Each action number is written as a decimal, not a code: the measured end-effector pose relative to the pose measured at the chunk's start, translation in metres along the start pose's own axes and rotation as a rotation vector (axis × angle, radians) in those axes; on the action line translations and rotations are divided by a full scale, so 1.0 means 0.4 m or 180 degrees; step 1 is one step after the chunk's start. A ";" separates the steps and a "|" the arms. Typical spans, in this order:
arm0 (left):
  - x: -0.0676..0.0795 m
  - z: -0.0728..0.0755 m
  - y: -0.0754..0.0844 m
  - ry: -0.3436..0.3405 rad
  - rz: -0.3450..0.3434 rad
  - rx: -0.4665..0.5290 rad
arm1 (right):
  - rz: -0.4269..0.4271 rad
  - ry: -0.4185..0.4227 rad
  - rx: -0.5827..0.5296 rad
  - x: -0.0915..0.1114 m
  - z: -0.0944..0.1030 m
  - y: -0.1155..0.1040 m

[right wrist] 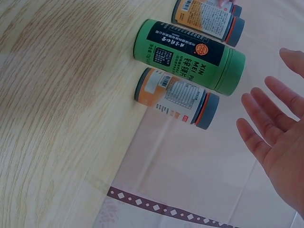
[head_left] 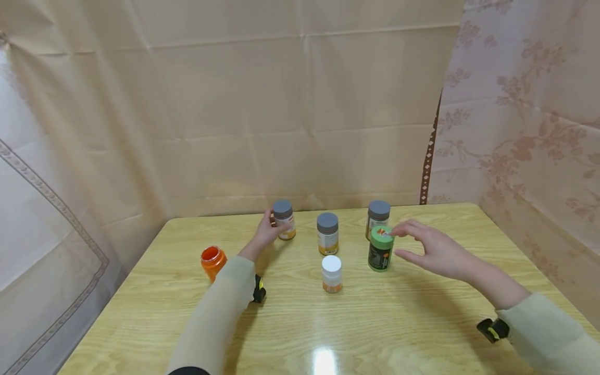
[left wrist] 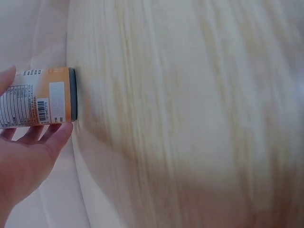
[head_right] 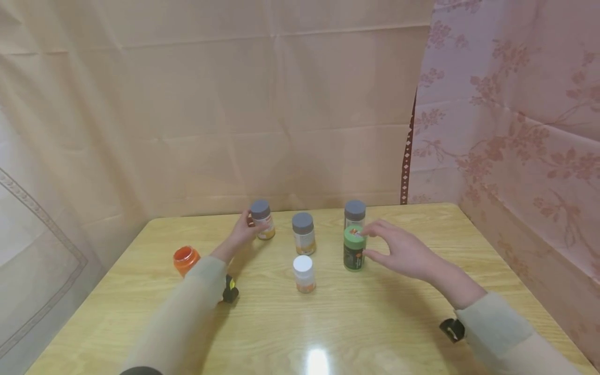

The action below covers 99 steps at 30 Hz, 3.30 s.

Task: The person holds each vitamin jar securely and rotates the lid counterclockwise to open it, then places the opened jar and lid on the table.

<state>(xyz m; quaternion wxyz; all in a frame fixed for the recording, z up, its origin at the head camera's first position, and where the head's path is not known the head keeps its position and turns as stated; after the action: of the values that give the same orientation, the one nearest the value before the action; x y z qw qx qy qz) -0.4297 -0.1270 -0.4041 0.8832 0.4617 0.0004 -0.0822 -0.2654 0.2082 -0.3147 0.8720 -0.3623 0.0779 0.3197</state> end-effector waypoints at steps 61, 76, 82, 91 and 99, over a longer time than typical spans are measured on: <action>0.231 0.081 0.169 -0.0383 -0.0656 -0.0644 | -0.0044 -0.0278 -0.0714 -0.257 -0.104 -0.103; 0.273 0.068 0.223 -0.0424 -0.0892 -0.0536 | -0.0156 -0.0420 -0.1156 -0.271 -0.146 -0.125; 0.280 0.062 0.239 -0.0291 -0.1101 -0.0682 | -0.0168 -0.0499 -0.1334 -0.271 -0.168 -0.124; 0.283 0.041 0.254 -0.0343 -0.1242 -0.0724 | -0.0143 -0.0553 -0.1468 -0.272 -0.190 -0.128; 0.325 0.051 0.325 -0.0359 -0.1254 -0.0799 | -0.0200 -0.0568 -0.1655 -0.266 -0.197 -0.130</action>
<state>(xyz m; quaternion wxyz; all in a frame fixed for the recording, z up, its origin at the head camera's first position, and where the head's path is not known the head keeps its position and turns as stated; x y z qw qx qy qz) -0.2843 -0.0898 -0.2964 0.8992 0.3341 0.0514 -0.2778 -0.3091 0.0735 -0.3023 0.7626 -0.5466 -0.0951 0.3325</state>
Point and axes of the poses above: each hand's wrist, its own x-axis away from the middle knuckle, its own z-axis out of the back of the hand, y = z × x, the point moved 8 cm from there along -x, towards the middle knuckle, and after that the axes turned 15 degrees about -x, right-handed, at the moved point
